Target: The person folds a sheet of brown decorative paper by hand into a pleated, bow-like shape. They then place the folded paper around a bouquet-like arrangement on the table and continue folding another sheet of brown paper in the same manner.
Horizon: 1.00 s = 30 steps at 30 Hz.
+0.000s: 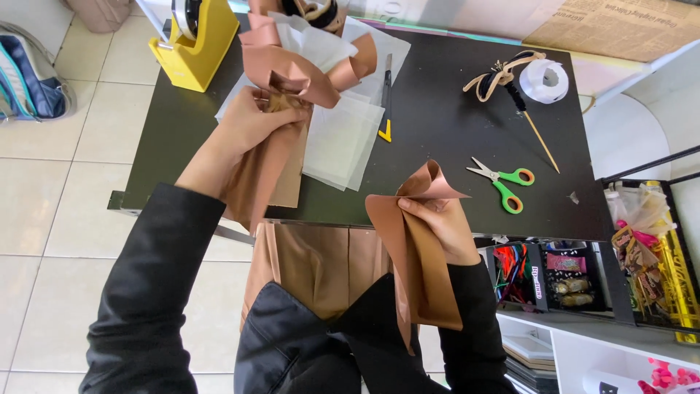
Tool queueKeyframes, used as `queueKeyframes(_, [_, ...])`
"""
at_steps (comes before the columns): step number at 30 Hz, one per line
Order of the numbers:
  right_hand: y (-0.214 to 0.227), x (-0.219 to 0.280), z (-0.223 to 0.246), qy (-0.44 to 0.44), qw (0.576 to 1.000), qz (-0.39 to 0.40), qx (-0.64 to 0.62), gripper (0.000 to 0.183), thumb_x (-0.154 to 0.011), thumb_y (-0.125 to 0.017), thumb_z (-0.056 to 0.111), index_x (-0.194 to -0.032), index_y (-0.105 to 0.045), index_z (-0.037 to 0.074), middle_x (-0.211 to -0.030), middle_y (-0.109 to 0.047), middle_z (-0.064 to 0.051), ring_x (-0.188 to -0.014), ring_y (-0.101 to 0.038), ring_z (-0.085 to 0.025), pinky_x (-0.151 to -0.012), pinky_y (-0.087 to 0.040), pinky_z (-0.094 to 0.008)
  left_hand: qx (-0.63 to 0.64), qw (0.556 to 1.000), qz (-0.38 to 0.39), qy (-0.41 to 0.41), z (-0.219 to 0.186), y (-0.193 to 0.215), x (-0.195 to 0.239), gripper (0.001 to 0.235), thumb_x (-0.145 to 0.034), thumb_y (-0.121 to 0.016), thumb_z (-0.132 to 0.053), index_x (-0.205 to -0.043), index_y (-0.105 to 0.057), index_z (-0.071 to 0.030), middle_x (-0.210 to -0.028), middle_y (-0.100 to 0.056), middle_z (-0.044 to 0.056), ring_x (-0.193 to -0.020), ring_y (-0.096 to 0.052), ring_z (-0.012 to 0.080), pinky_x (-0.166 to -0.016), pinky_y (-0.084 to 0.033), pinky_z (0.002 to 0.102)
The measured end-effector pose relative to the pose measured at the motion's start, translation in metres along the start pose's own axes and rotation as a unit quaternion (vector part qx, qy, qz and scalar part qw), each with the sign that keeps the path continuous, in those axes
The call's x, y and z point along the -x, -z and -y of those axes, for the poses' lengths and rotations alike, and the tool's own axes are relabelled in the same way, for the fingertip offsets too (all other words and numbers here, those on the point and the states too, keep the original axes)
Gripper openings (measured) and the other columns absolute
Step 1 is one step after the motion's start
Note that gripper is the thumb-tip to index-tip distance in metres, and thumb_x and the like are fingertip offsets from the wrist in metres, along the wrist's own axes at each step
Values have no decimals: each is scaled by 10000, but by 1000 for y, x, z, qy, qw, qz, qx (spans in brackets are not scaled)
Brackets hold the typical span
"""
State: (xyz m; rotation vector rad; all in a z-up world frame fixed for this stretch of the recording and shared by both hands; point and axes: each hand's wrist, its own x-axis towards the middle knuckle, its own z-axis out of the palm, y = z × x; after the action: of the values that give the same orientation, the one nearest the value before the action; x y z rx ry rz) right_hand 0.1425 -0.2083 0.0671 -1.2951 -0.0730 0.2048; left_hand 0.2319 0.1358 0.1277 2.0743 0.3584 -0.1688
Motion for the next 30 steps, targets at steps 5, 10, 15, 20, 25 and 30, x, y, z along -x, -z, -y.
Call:
queueKeyframes(5, [14,10,27,44,998,46,20,197,-838,-807,-50,-1009,-718,-12,-938,-735,-96,-868,-700,-147,-817,-596,-281,183,963,80,-183,19,-10,52,703,-849,-816,-377,-1386,-539,-19,-1285,-657,177,-1205,-619,295,-1005,-504,463])
queueKeyframes(10, [-6,14,41,88,989,118,13,135,-827,-781,-47,-950,-727,-40,-877,-716,-133,-783,-687,-179,-747,-578,-296,320,921,127,-182,135,-55,95,688,-825,-817,-172,-1392,-519,80,-1417,-576,235,-1275,-534,321,-1095,-457,525])
queueKeyframes(15, [-27,26,42,115,975,190,5,82,-815,-754,-45,-891,-735,-68,-816,-697,-170,-697,-674,-211,-677,-560,-311,312,931,115,-152,182,-94,134,480,-855,-775,-98,-1283,-636,68,-1266,-677,225,-1174,-630,305,-1038,-503,503])
queueKeyframes(20, [-41,28,47,149,953,265,7,63,-804,-727,-42,-832,-743,-96,-756,-678,-206,-612,-661,-243,-607,-541,-326,301,940,103,-126,99,-100,158,304,-896,-729,-89,-1175,-726,32,-1078,-745,192,-1017,-696,240,-954,-553,454])
queueKeyframes(25, [-42,19,26,156,970,138,128,121,-890,-701,40,-782,-736,-1,-648,-665,-85,-527,-541,-92,-528,-483,-247,228,964,120,-61,39,-90,164,269,-911,-707,-199,-822,-693,55,-646,-462,95,-679,-526,142,-635,-495,324])
queueKeyframes(30, [-46,10,17,162,969,101,158,196,-925,-764,188,-883,-735,-2,-781,-727,-131,-769,-636,-109,-734,-552,-294,253,955,131,-83,54,-99,154,243,-948,-667,-189,-844,-659,30,-635,-460,73,-659,-515,131,-640,-488,305])
